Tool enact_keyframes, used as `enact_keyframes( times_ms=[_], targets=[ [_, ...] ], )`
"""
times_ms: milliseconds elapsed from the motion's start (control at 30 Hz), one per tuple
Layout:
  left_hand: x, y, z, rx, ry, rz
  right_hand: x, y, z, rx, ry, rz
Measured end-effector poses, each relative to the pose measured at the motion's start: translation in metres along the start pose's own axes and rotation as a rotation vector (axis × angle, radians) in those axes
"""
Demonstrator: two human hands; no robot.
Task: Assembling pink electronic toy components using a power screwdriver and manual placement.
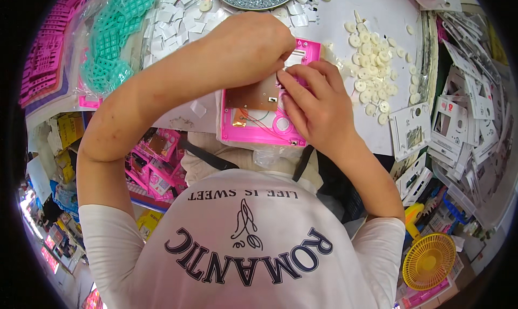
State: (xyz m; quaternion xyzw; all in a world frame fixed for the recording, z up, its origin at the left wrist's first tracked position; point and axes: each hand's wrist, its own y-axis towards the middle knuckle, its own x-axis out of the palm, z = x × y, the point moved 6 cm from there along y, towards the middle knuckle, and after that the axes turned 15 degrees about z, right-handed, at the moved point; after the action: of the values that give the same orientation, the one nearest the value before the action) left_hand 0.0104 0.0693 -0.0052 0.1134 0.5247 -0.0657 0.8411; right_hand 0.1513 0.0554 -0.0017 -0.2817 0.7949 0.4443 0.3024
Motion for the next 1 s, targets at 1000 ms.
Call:
enact_keyframes(
  times_ms=[1000],
  targets=[
    [-0.036,-0.082,-0.07,-0.54,-0.258,0.752,-0.012,0.014,-0.004,0.051,0.055,-0.014]
  ],
)
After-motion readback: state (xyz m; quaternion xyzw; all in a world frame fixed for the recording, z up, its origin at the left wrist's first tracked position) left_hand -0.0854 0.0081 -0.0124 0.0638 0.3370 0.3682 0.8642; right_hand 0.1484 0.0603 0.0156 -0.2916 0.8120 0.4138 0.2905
